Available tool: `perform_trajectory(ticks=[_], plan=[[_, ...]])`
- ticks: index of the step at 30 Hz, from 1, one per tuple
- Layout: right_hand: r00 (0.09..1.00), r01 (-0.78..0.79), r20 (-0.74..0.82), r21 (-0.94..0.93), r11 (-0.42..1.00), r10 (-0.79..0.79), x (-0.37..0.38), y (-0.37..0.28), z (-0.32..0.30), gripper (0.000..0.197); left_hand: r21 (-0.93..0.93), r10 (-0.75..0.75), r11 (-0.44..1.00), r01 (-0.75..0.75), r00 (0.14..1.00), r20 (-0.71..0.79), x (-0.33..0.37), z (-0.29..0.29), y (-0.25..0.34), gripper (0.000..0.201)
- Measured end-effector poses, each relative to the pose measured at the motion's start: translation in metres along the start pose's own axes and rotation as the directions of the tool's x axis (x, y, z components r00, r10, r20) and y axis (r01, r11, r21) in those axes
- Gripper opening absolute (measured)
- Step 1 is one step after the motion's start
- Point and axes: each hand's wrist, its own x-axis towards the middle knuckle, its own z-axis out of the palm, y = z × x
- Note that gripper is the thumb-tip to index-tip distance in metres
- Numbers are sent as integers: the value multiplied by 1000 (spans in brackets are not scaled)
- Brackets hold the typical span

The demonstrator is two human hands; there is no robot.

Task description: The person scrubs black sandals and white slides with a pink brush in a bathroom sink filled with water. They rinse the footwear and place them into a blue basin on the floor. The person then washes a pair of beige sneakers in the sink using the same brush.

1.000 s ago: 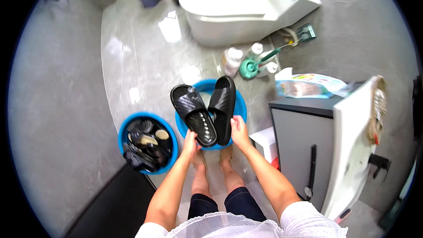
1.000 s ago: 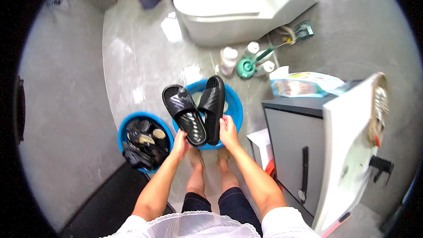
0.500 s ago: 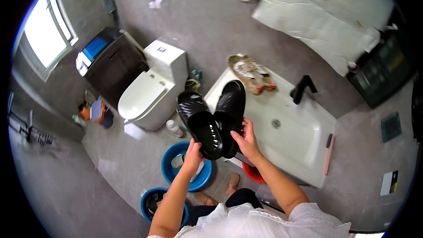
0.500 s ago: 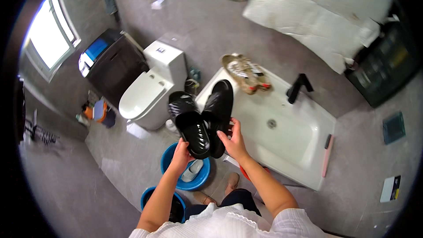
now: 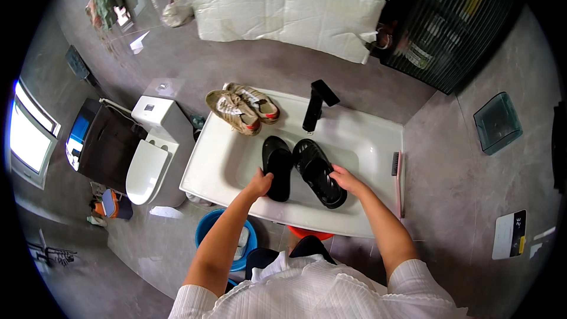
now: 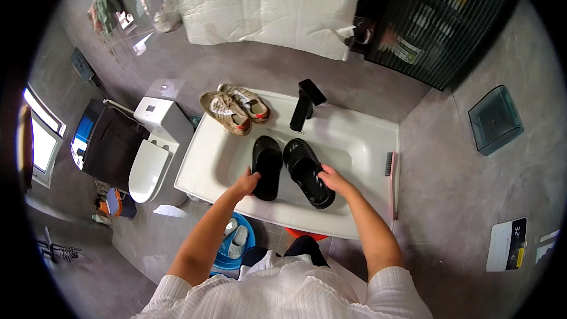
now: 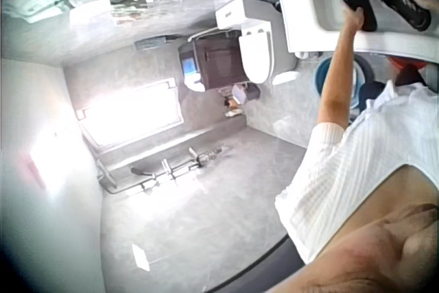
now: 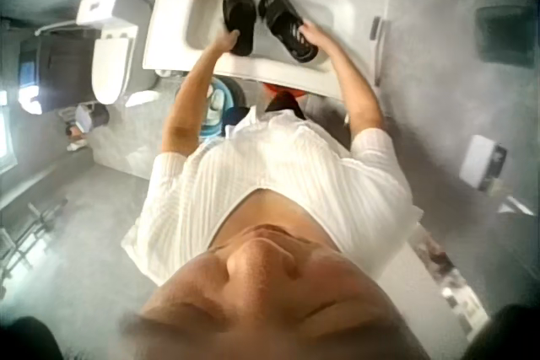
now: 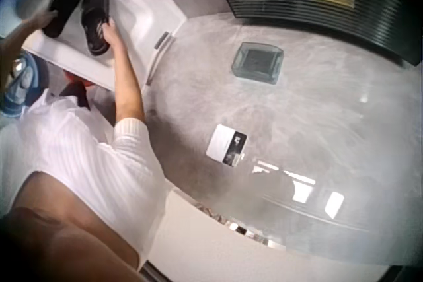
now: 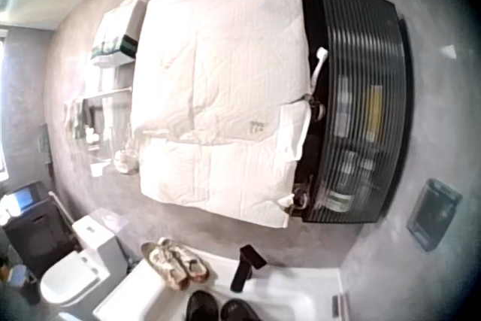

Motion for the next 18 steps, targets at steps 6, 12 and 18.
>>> perform_trajectory(ticks=[6,12,18], plan=[[937,-20,-207,-837,547,-282,-7,0,23,108,827,362,526,-199,932,-6,-33,23,56,95],[961,-57,-200,-822,567,-193,10,19,26,117,836,215,542,-85,976,-41,-5,39,35,85],[959,-202,-276,-830,520,-69,18,27,44,116,740,14,673,18,999,-36,6,51,35,82]])
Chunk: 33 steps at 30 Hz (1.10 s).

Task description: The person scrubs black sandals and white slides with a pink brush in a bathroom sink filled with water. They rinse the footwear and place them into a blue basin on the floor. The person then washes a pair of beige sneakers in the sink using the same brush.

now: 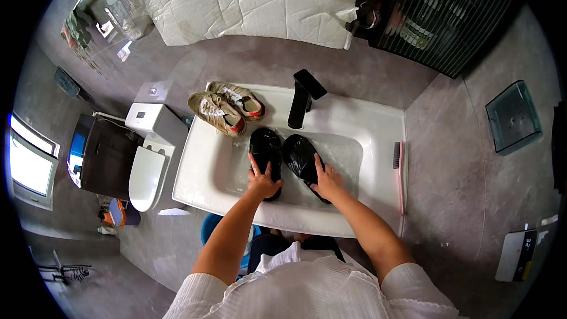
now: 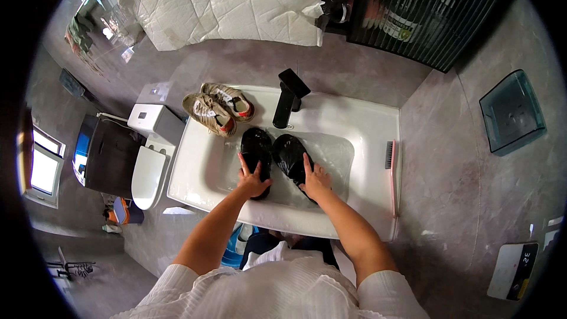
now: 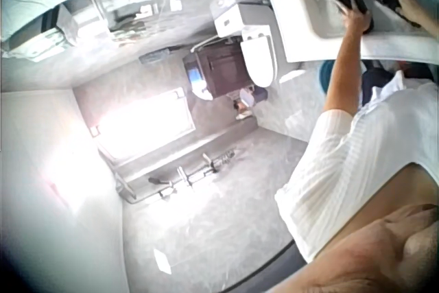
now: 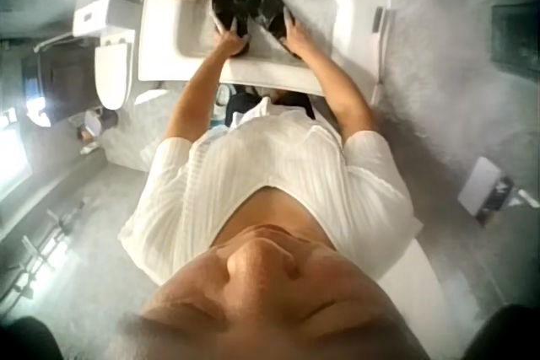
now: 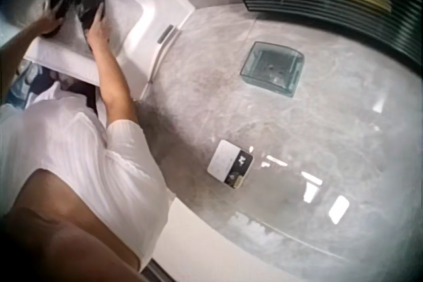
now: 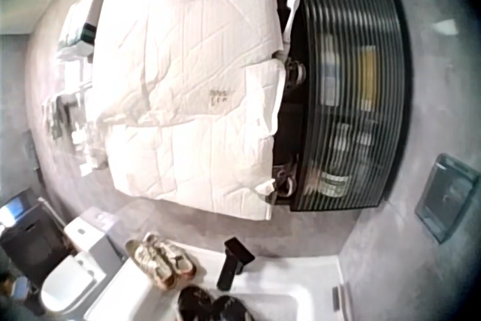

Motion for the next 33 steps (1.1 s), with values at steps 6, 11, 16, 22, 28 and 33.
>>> perform_trajectory(ticks=[6,11,16,22,28,33], plan=[[998,-1,-55,69,998,5,0,1,0,112,-13,-15,1000,14,998,-60,2,1,6,85],[978,119,-205,347,930,-49,-10,23,-12,111,-238,57,964,-119,965,-255,-7,6,-5,91],[923,218,-384,543,811,9,-11,49,-13,55,-237,-75,971,20,971,-227,-26,-16,12,92],[972,-126,-35,762,636,234,-22,57,-31,41,-242,434,730,-639,707,-559,-26,34,56,96],[693,-109,-710,67,992,124,-59,109,-52,57,-700,93,689,-188,981,-171,1,76,101,112],[668,-422,-594,196,885,450,-95,159,-67,52,-900,46,374,225,964,260,27,94,84,96]])
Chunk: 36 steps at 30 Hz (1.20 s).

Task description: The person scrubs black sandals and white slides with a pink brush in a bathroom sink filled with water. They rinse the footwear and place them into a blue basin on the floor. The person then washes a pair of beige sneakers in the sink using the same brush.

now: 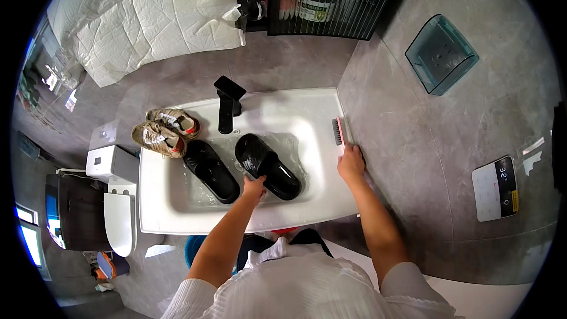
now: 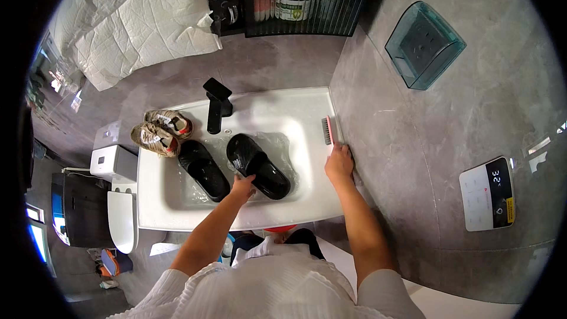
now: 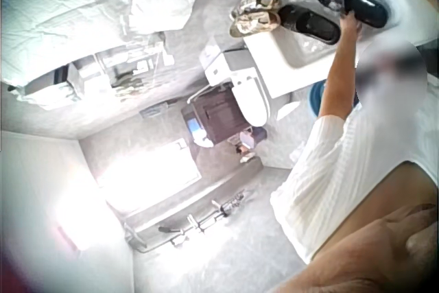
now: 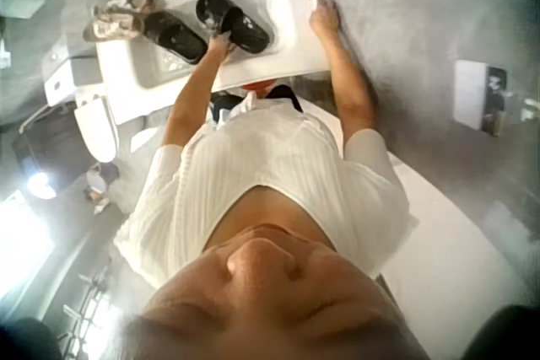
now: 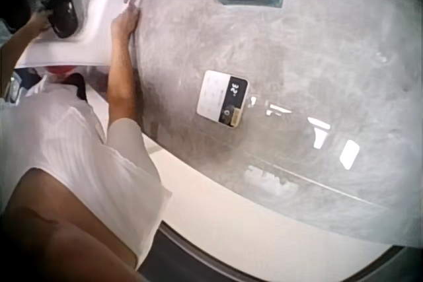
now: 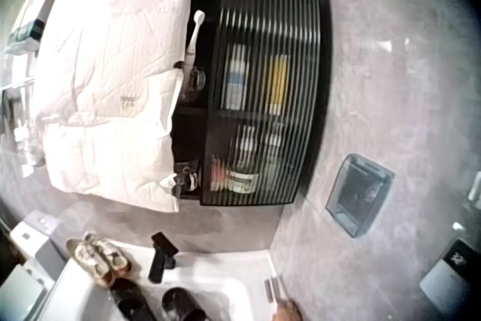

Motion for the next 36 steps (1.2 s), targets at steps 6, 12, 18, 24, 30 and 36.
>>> perform_trajectory(ticks=[6,12,18,24,30,36], plan=[[935,267,159,277,923,-318,-18,-24,-4,59,-22,-14,1000,12,994,-112,-27,-2,19,66],[836,167,415,431,887,-360,-28,-80,22,57,136,308,946,-295,948,-83,-19,-35,-1,89],[793,237,339,593,770,-506,-33,-97,55,55,597,832,467,-652,552,-48,-60,-33,16,100],[688,40,559,608,793,-464,-46,-126,40,52,-217,262,939,-266,964,-45,-52,-4,29,47],[700,57,427,765,641,-572,-43,-109,74,49,-787,15,606,-118,991,-137,-3,-8,51,35],[859,74,452,354,932,-240,-39,-96,76,46,-690,54,717,-99,995,-87,-5,-17,38,30]])
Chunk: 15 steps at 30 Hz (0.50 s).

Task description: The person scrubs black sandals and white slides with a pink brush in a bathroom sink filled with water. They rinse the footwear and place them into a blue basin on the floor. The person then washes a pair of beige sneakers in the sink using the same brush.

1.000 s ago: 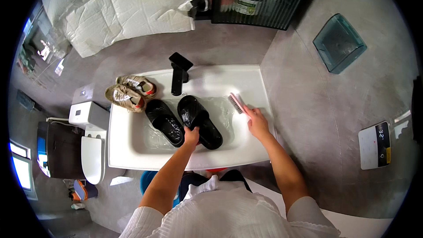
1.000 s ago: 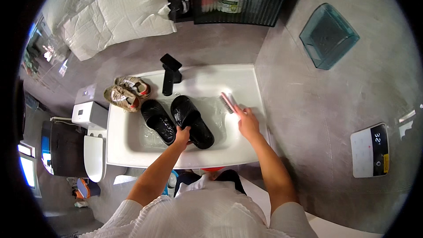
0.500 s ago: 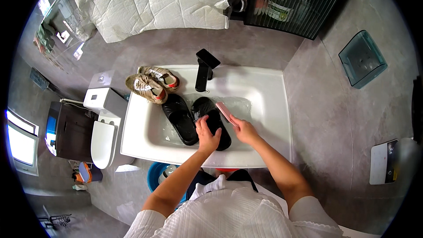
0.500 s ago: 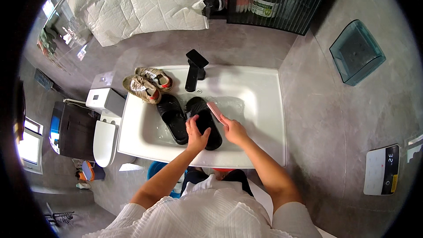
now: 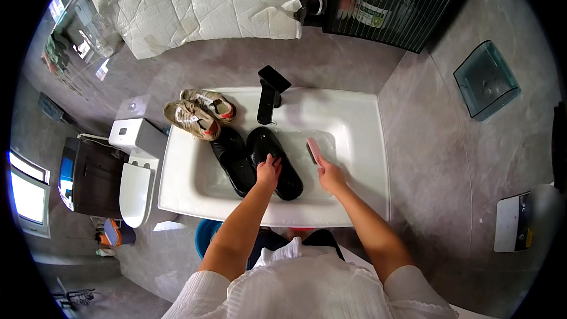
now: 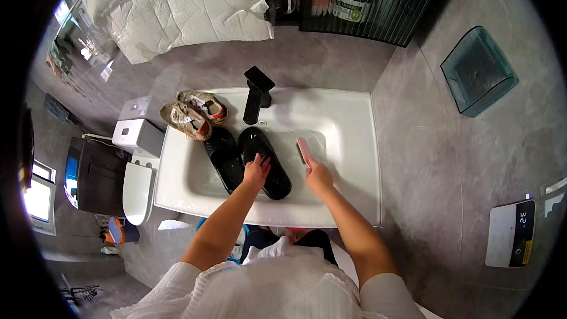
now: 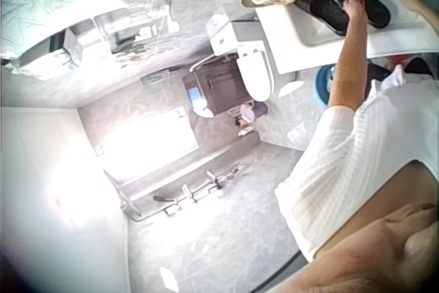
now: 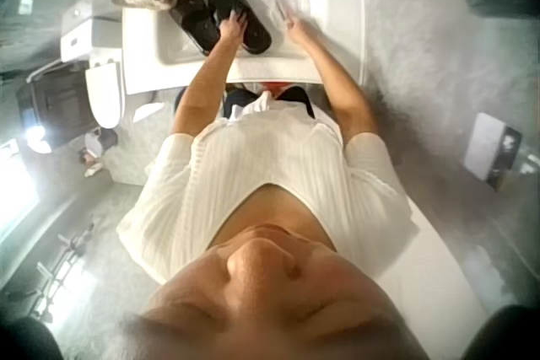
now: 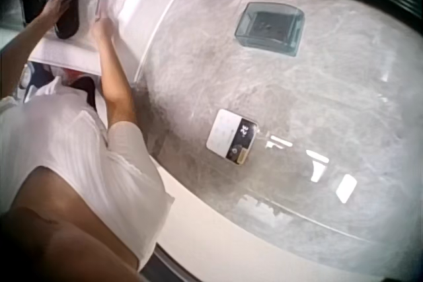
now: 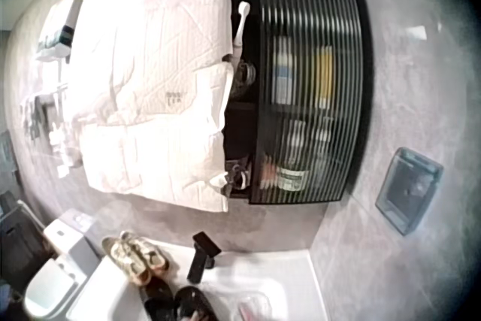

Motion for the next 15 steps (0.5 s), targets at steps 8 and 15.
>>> perform_trajectory(ticks=[8,15], plan=[[883,468,-114,287,836,-455,-3,-61,13,36,131,-13,991,1,995,97,24,-17,-8,21],[920,392,-3,17,920,-392,27,-74,-23,35,73,-106,993,98,988,111,-4,10,6,25]])
